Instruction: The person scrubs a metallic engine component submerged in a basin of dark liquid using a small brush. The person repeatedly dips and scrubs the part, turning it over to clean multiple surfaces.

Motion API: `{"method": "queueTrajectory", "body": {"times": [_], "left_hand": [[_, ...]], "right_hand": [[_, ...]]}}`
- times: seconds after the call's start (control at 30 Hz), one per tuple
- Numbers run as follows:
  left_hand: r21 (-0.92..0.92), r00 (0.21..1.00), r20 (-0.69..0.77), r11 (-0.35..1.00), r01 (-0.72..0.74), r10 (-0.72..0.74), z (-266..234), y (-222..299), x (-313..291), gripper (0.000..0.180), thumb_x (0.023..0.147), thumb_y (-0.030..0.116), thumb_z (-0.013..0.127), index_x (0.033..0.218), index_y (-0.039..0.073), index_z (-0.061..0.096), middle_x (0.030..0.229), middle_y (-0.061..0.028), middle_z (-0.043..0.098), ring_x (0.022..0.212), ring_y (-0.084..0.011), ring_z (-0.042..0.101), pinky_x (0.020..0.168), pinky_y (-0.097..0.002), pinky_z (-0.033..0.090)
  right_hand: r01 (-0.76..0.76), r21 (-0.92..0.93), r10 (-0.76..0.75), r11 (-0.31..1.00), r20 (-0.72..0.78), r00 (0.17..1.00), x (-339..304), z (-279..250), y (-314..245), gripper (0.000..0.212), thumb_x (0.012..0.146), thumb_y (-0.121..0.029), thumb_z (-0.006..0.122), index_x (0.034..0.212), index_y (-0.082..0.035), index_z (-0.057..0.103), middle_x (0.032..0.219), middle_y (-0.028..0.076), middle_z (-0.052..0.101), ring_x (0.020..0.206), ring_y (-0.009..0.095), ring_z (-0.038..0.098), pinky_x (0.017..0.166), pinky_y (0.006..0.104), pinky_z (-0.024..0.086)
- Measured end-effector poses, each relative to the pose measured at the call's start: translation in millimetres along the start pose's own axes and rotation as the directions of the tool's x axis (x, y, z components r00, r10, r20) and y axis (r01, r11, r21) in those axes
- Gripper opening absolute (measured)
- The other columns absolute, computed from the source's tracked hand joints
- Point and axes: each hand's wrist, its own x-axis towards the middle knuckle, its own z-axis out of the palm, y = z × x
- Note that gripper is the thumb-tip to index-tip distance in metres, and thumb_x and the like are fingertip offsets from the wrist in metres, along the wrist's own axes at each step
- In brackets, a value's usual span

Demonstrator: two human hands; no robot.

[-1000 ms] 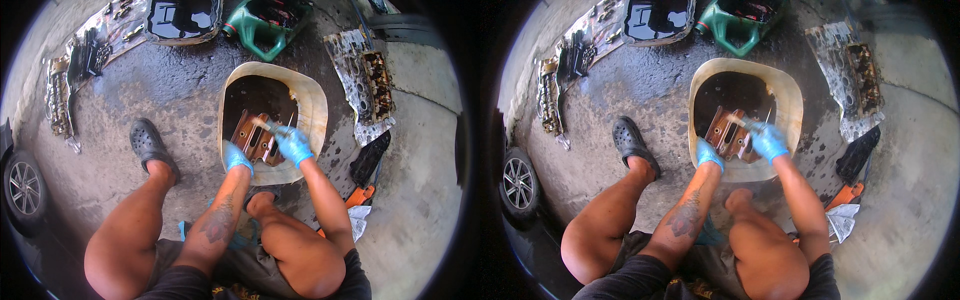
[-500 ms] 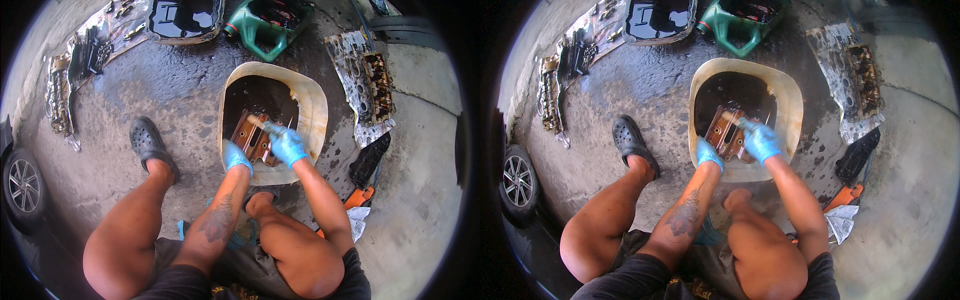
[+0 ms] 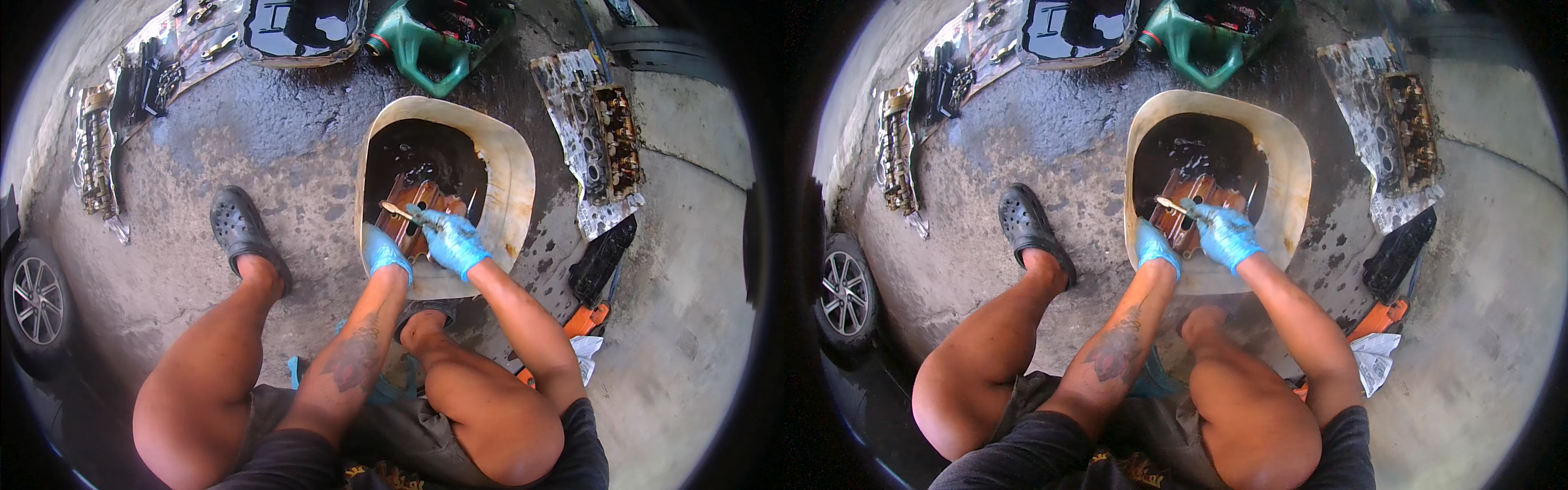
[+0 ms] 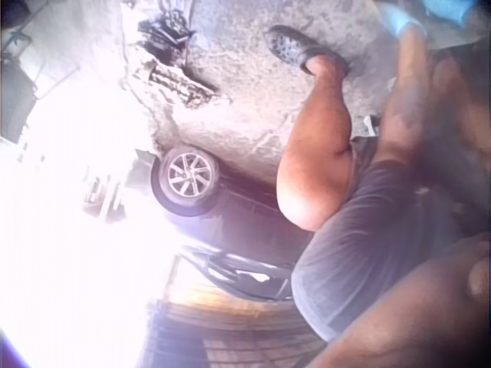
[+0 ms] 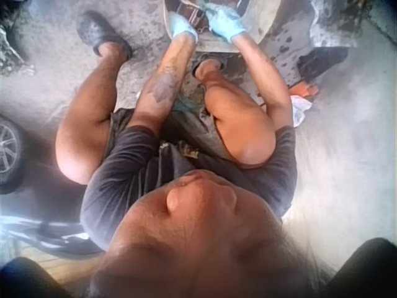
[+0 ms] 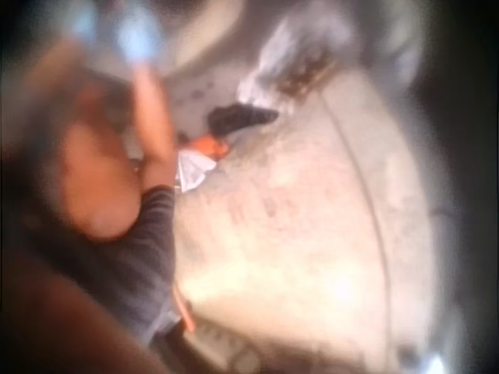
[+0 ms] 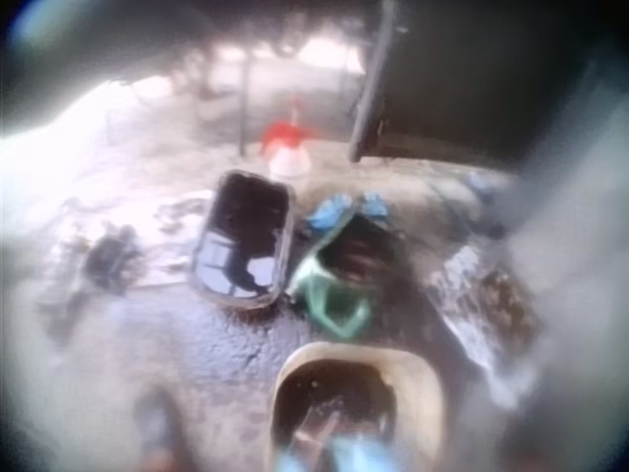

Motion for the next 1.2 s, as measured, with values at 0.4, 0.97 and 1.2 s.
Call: {"method": "queueTrajectory", "body": {"times": [0.4,0.97,1.2], "left_hand": [[0.002,0.995,0.081,0.998,0.059,-0.059,7.7,7.4,-19.2,0.055,0.1,0.05,0.034,0.129,0.01,0.058,0.124,-0.0091,0.063,0.108,-0.0265,0.062,0.094,-0.0462,0.05],[0.59,0.928,0.051,0.739,-0.326,0.368,21.1,-0.3,-44.3,0.062,0.102,0.048,0.037,0.124,-0.006,0.058,0.115,-0.0206,0.066,0.101,-0.0302,0.063,0.089,-0.0382,0.049],[0.657,0.879,0.189,0.609,-0.445,0.438,18.7,-36.5,-83.0,0.04,0.103,0.032,0.045,0.09,-0.005,0.055,0.082,-0.0265,0.061,0.077,-0.0417,0.057,0.075,-0.0469,0.044]], "right_hand": [[-0.082,0.12,0.063,0.989,0.153,0.986,2.0,8.5,14.9,0.026,0.093,-0.019,0.059,0.116,-0.022,0.07,0.105,0.012,0.07,0.094,0.033,0.067,0.084,0.0405,0.053],[-0.192,0.391,0.287,0.9,-0.202,0.936,4.7,-39.7,51.9,0.029,0.096,-0.016,0.057,0.121,-0.003,0.063,0.105,0.009,0.07,0.089,0.014,0.061,0.083,0.0318,0.05],[-0.48,0.448,0.51,0.754,0.062,0.858,-2.0,-80.9,-9.2,0.038,0.09,-0.027,0.068,0.121,-0.005,0.064,0.105,0.012,0.071,0.093,0.018,0.064,0.086,0.0322,0.05]]}}
